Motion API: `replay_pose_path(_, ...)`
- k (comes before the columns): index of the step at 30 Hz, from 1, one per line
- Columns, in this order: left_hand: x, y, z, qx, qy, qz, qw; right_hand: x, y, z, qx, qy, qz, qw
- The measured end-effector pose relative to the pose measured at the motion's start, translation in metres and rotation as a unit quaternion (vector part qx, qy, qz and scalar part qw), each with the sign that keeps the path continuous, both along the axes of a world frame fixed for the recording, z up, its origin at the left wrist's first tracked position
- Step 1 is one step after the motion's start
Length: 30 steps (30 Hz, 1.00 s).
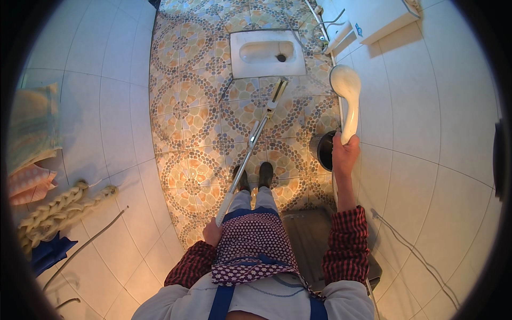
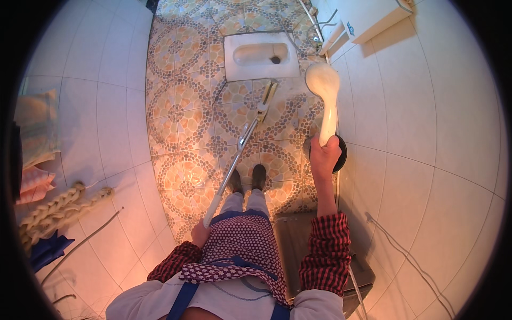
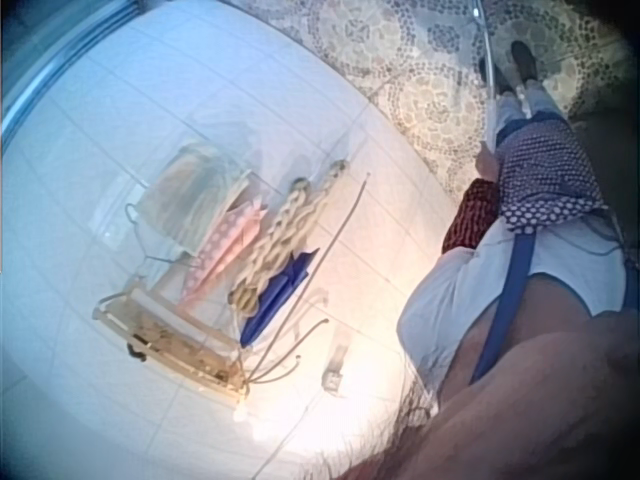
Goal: The person mops a tiled bathroom floor using a mop and a handheld shower head. They repeatedly wet the mop head with water from the shower head and push the mop across the floor around a squat toilet.
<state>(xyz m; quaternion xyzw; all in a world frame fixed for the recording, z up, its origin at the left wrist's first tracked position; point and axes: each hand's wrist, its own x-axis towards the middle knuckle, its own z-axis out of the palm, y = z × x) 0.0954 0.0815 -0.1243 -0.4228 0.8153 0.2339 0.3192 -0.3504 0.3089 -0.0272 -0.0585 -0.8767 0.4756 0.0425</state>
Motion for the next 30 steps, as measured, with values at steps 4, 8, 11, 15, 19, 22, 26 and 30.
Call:
replay_pose_path(4,0.000,0.000,0.001,-0.002,-0.009,0.008,1.000,0.003,-0.009,-0.001,-0.010,0.020,0.051,0.998)
replay_pose_path(8,-0.003,0.002,0.001,0.002,-0.003,0.008,1.000,0.009,-0.015,-0.012,0.047,0.040,0.091,0.994)
replay_pose_path(11,-0.002,0.002,0.001,0.007,0.012,0.005,1.000,0.007,-0.021,-0.016,0.069,0.090,0.116,0.987)
replay_pose_path(15,-0.001,-0.001,0.001,0.017,-0.010,0.007,1.000,-0.001,-0.030,-0.003,0.038,0.075,0.100,0.991)
replay_pose_path(19,-0.007,-0.007,0.002,0.024,-0.003,-0.007,1.000,-0.008,-0.035,0.000,-0.022,0.090,0.074,0.993)
replay_pose_path(22,-0.027,-0.019,0.012,0.069,0.018,0.037,0.997,-0.002,-0.028,-0.010,0.008,0.084,0.088,0.993)
replay_pose_path(26,-0.061,-0.045,0.035,0.192,0.044,0.118,0.973,0.013,-0.033,-0.019,-0.015,0.047,0.081,0.995)
replay_pose_path(30,-0.105,-0.044,0.058,0.350,0.035,0.267,0.897,0.016,-0.032,-0.023,-0.044,0.063,0.071,0.994)
